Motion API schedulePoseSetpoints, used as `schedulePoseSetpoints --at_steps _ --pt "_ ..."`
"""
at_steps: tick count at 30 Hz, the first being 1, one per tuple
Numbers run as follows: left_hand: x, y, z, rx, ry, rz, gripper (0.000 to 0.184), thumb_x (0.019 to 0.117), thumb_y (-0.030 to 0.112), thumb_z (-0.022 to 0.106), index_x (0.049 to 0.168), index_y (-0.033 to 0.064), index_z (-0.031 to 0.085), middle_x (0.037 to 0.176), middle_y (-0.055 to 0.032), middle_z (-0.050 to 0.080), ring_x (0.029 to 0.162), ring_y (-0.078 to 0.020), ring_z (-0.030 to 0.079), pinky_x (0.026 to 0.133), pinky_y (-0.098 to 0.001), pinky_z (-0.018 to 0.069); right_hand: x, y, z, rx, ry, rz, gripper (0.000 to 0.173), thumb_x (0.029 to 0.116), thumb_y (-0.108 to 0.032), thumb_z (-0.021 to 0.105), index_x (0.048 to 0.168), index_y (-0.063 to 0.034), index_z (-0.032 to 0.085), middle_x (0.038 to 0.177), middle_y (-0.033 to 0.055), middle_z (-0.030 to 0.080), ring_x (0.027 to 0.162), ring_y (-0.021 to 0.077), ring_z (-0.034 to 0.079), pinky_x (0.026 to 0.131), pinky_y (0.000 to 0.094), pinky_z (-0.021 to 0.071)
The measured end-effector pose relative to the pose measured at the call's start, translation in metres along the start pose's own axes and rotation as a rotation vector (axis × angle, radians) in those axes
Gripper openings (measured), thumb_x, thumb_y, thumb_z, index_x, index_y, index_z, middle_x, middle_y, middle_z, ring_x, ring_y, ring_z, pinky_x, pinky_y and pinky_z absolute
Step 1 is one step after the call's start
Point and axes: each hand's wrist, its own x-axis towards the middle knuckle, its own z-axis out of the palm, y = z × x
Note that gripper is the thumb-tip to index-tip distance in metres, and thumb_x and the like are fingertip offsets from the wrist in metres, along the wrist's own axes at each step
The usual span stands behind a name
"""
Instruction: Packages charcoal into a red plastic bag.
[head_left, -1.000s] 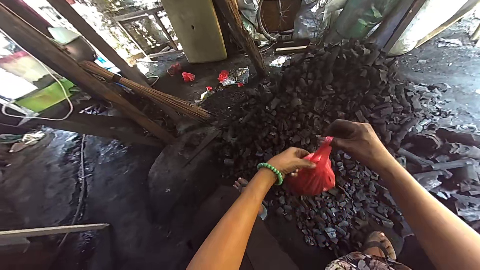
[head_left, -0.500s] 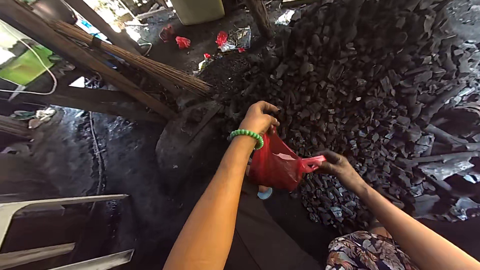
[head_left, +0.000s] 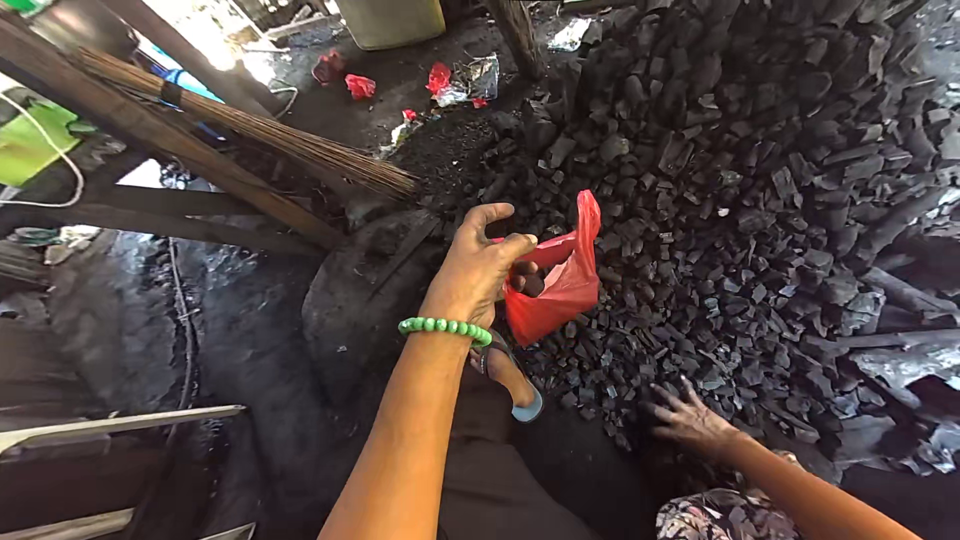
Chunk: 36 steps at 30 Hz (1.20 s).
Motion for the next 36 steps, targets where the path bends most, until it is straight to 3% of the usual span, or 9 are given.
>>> schedulePoseSetpoints --at_steps 8,14,17,19,22,24,28,32,36 --pt "0.001 0.001 0.014 -0.024 -0.03 0.022 0.052 0.0999 0.001 0.058 0.147 0.0128 0.039 0.089 -0.0082 0.059 0.057 -0.0094 0.058 0.052 -0.0199 0.0501 0.003 0.01 -0.032 0.059 -0.16 0.331 0.046 0.1022 -0.001 0.051 0.144 -0.0188 0.06 0.164 0.0239 0.03 0.147 0.0554 0.028 0.106 0.0775 0.0313" --pt "-0.001 -0.004 0.019 0.098 -0.224 0.004 0.057 0.1003 0.002 0.058 0.151 0.0135 0.035 0.098 -0.0115 0.064 0.065 -0.0124 0.061 0.057 -0.0238 0.0512 0.004 0.039 -0.053 0.567 0.252 0.516 0.046 0.0842 -0.011 0.08 0.128 -0.0044 0.068 0.148 0.0276 0.047 0.135 0.0433 0.048 0.11 0.056 0.043" --pt "-0.003 -0.009 0.026 0.203 -0.364 -0.003 0.062 0.0994 0.002 0.06 0.154 0.0128 0.033 0.099 -0.012 0.064 0.069 -0.0133 0.062 0.06 -0.0256 0.0514 -0.01 0.029 -0.114 1.111 0.502 0.412 0.033 0.0862 0.002 0.068 0.119 0.0024 0.061 0.105 0.0162 0.064 0.086 0.0234 0.065 0.075 0.0387 0.0564" --pt "-0.004 -0.015 0.032 0.243 -0.444 0.005 0.066 0.0979 0.001 0.061 0.155 0.0116 0.031 0.101 -0.0123 0.063 0.07 -0.0132 0.061 0.061 -0.026 0.0513 -0.019 0.027 -0.153 1.423 0.626 0.175 0.035 0.0805 -0.011 0.066 0.114 -0.0074 0.059 0.098 0.007 0.069 0.071 0.0149 0.066 0.062 0.0318 0.0575" --pt "-0.006 -0.023 0.043 0.267 -0.516 0.025 0.067 0.0971 0.0 0.062 0.156 0.0106 0.03 0.105 -0.0145 0.063 0.07 -0.0145 0.061 0.061 -0.0271 0.0515 -0.017 0.018 -0.206 1.504 0.656 -0.334 0.036 0.0762 -0.039 0.083 0.107 -0.0263 0.068 0.125 0.0012 0.069 0.084 0.0082 0.069 0.063 0.0233 0.0568" --pt "-0.008 -0.025 0.052 0.242 -0.512 0.04 0.066 0.0972 0.001 0.062 0.155 0.0098 0.031 0.102 -0.014 0.063 0.067 -0.0143 0.06 0.059 -0.0268 0.0505 -0.01 -0.003 -0.235 1.409 0.515 -0.453 0.036 0.0766 -0.036 0.083 0.109 -0.0252 0.07 0.124 0.0004 0.07 0.089 0.011 0.072 0.068 0.028 0.0607" --pt "-0.013 -0.025 0.066 0.144 -0.526 0.065 0.063 0.0978 0.001 0.059 0.154 0.0086 0.032 0.095 -0.0122 0.061 0.063 -0.0127 0.056 0.056 -0.0256 0.0476 0.016 -0.065 -0.249 0.904 0.405 0.011 0.033 0.0815 0.002 0.074 0.114 -0.0007 0.066 0.097 0.0111 0.069 0.085 0.0192 0.067 0.077 0.0384 0.0575" --pt "-0.019 -0.026 0.075 0.071 -0.577 0.068 0.061 0.0984 0.001 0.058 0.153 0.0081 0.033 0.09 -0.0103 0.058 0.062 -0.0117 0.056 0.056 -0.0244 0.0482 0.039 -0.084 -0.22 0.346 0.356 0.305 0.04 0.0994 -0.007 0.061 0.137 0.0061 0.057 0.147 0.0342 0.046 0.138 0.0513 0.043 0.113 0.0631 0.0345" --pt "-0.018 -0.025 0.071 0.069 -0.536 0.043 0.054 0.1026 0.006 0.055 0.153 0.007 0.034 0.09 -0.0108 0.058 0.061 -0.0114 0.054 0.057 -0.0249 0.0477 0.01 -0.07 -0.23 0.429 0.334 0.16 0.033 0.1065 -0.02 0.055 0.132 -0.0019 0.066 0.137 0.0252 0.059 0.127 0.0391 0.057 0.109 0.0546 0.0417"
